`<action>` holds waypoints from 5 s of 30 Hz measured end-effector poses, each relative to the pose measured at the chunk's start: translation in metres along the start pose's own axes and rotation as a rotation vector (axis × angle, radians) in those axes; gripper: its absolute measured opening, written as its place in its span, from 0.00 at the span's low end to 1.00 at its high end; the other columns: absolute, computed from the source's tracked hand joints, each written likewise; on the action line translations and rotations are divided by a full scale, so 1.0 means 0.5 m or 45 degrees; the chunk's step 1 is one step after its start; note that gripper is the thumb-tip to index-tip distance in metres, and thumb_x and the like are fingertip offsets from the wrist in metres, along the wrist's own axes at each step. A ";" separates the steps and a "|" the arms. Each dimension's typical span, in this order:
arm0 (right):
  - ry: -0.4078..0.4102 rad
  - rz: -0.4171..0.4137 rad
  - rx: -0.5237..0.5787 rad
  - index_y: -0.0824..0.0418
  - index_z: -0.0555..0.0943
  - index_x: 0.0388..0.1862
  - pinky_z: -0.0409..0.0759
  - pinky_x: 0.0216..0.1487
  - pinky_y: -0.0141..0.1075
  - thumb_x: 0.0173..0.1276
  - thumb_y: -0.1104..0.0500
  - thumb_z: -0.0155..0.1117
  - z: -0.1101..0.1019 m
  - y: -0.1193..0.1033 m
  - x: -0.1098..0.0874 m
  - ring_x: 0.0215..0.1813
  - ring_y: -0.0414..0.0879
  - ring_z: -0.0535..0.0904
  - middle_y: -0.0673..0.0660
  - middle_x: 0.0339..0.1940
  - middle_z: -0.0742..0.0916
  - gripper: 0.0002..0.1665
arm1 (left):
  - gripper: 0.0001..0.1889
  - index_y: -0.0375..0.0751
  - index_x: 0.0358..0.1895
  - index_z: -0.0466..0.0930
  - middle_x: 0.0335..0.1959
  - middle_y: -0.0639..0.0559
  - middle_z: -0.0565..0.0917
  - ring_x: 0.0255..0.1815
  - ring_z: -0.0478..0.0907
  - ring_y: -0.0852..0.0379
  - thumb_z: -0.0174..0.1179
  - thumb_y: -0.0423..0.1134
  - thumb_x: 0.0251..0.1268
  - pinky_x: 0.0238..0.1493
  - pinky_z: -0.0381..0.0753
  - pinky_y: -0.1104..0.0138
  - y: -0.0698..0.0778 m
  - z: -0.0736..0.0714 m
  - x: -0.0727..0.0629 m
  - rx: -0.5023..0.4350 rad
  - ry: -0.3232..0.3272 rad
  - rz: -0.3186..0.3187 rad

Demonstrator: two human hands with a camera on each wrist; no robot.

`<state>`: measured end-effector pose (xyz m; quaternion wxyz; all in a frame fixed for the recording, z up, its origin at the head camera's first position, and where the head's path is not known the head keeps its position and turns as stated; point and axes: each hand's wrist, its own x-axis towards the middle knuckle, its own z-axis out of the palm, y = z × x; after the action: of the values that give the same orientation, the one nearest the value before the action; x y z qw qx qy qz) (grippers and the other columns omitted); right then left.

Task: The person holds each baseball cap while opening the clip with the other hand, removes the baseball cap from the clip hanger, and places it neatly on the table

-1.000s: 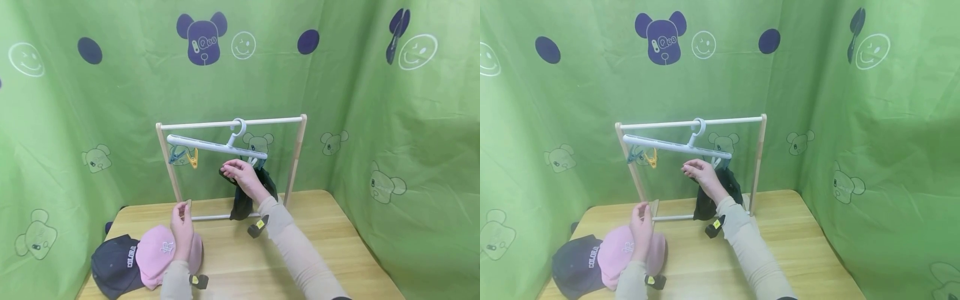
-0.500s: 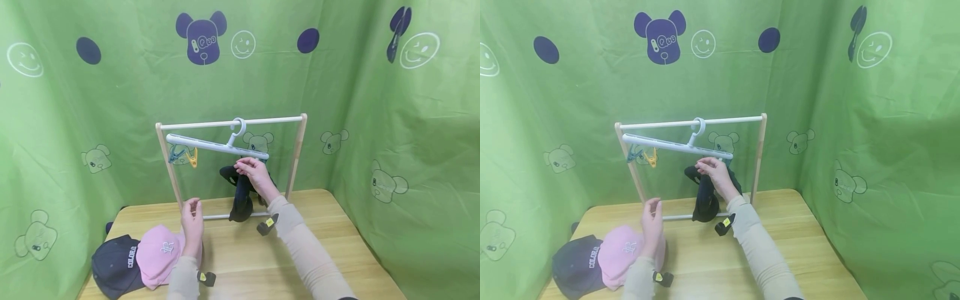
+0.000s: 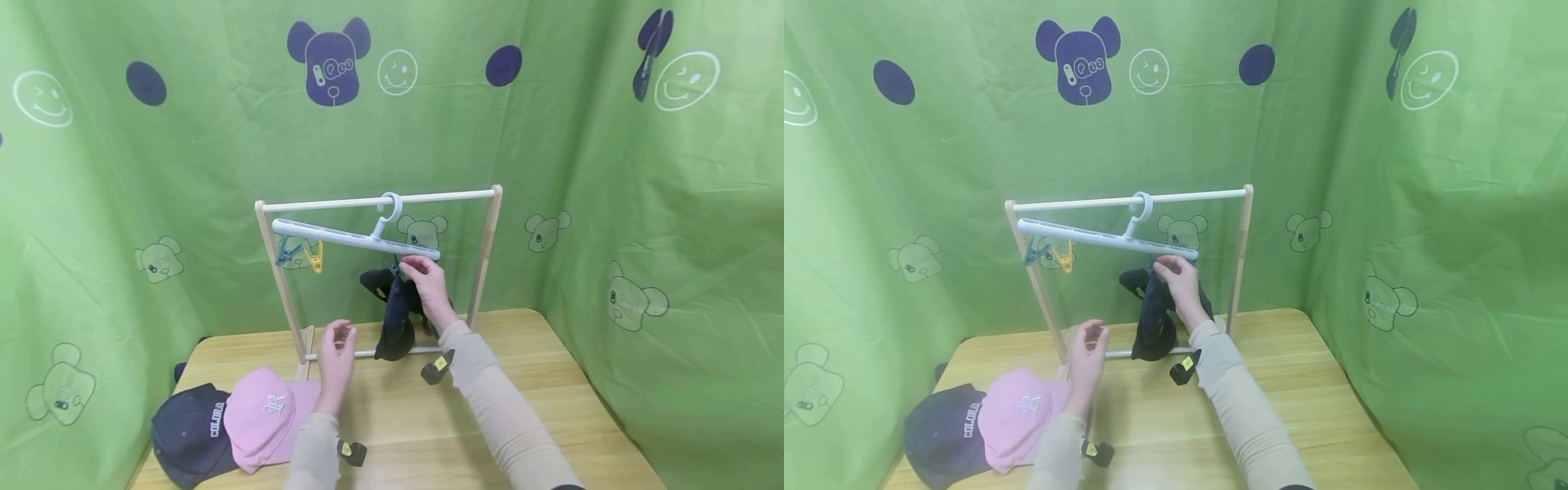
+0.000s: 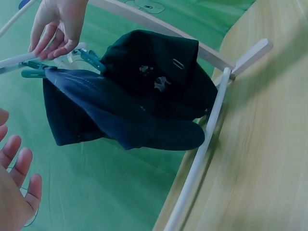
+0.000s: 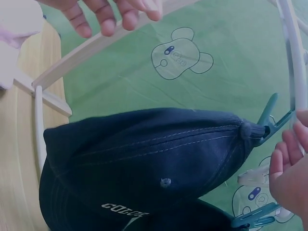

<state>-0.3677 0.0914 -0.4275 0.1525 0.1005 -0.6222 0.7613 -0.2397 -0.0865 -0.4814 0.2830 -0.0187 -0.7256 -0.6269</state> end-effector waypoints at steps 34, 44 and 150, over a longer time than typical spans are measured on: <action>-0.065 0.132 -0.311 0.68 0.74 0.50 0.74 0.60 0.35 0.63 0.61 0.69 0.035 0.016 0.012 0.59 0.52 0.77 0.65 0.53 0.83 0.20 | 0.19 0.38 0.55 0.76 0.50 0.39 0.82 0.47 0.80 0.41 0.66 0.34 0.60 0.52 0.77 0.54 -0.090 0.079 0.010 -0.110 -0.201 -0.043; -0.057 0.228 -0.239 0.67 0.70 0.48 0.76 0.44 0.24 0.65 0.60 0.67 0.038 0.012 0.006 0.43 0.42 0.82 0.56 0.40 0.86 0.19 | 0.19 0.41 0.54 0.76 0.49 0.41 0.83 0.43 0.82 0.48 0.67 0.34 0.60 0.44 0.80 0.68 -0.091 0.086 0.002 -0.075 -0.232 -0.038; -0.352 0.232 -0.570 0.66 0.83 0.34 0.76 0.61 0.43 0.74 0.42 0.52 0.058 -0.012 0.000 0.39 0.51 0.88 0.61 0.30 0.90 0.28 | 0.10 0.42 0.50 0.82 0.46 0.41 0.87 0.48 0.84 0.43 0.56 0.35 0.70 0.51 0.84 0.52 -0.076 0.068 -0.052 -0.002 -0.084 0.032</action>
<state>-0.3668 0.0643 -0.4159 0.0155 0.1110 -0.7962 0.5946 -0.2456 -0.0550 -0.5285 0.2666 -0.0486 -0.7339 -0.6228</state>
